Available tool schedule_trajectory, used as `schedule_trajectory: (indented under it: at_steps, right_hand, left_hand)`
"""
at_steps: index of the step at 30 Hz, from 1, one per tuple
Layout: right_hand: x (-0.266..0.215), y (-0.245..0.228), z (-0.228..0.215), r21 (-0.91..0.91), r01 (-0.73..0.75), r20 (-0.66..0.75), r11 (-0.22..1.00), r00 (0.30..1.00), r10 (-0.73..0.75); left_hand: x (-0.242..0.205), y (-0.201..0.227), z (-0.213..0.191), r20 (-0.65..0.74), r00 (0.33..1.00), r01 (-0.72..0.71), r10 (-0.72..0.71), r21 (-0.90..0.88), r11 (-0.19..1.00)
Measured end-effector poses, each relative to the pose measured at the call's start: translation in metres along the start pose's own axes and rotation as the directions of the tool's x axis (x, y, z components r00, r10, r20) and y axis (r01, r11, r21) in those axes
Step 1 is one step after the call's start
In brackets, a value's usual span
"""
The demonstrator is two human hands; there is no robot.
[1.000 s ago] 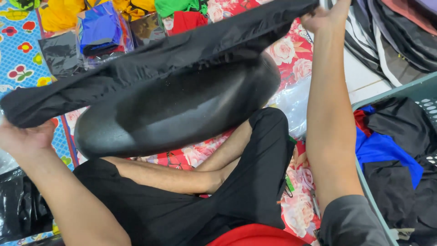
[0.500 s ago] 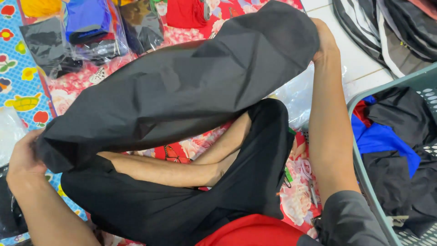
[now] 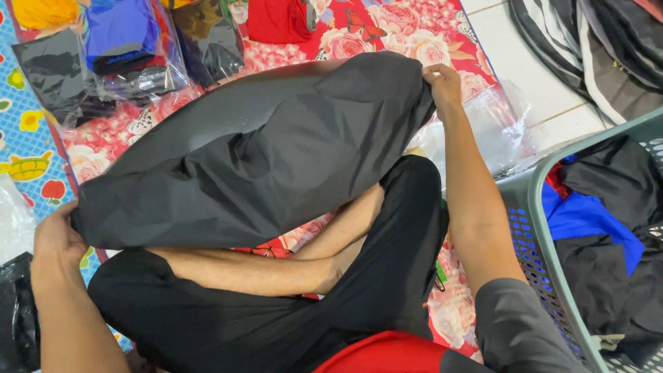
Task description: Fitting a black elasticated protective cover onto a motorcycle seat using hands and a small tucking tool.
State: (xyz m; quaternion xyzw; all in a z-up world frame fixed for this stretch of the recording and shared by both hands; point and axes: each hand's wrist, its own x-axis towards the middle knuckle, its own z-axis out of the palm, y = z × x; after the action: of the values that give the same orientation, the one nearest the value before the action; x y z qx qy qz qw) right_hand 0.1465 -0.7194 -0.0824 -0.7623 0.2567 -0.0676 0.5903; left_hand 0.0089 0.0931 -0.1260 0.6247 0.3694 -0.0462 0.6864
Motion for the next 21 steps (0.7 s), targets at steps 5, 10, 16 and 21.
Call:
schedule_trajectory:
  at_steps: [5, 10, 16, 21]
  right_hand:
    - [0.043, 0.01, 0.008, -0.04, 0.204, -0.112, 0.978, 0.972, -0.207]
    - [0.089, 0.063, -0.004, -0.381, -0.032, -0.16, 0.924, 0.987, -0.032]
    - [0.076, 0.092, -0.023, -0.177, -0.106, -0.025, 0.978, 0.994, 0.104]
    - [0.075, 0.11, -0.025, -0.055, -0.168, 0.031, 0.984, 0.985, 0.169]
  left_hand:
    - [-0.007, 0.02, 0.019, -0.029, 0.989, -0.146, 0.145, -0.027, 0.989]
    - [0.081, -0.037, -0.032, -0.37, 0.891, -0.185, 0.264, 0.234, 0.954]
    - [0.055, -0.039, -0.016, -0.458, 0.858, -0.044, 0.231, 0.383, 0.923]
    - [0.057, -0.038, -0.019, -0.358, 0.916, -0.065, 0.179, 0.307, 0.949]
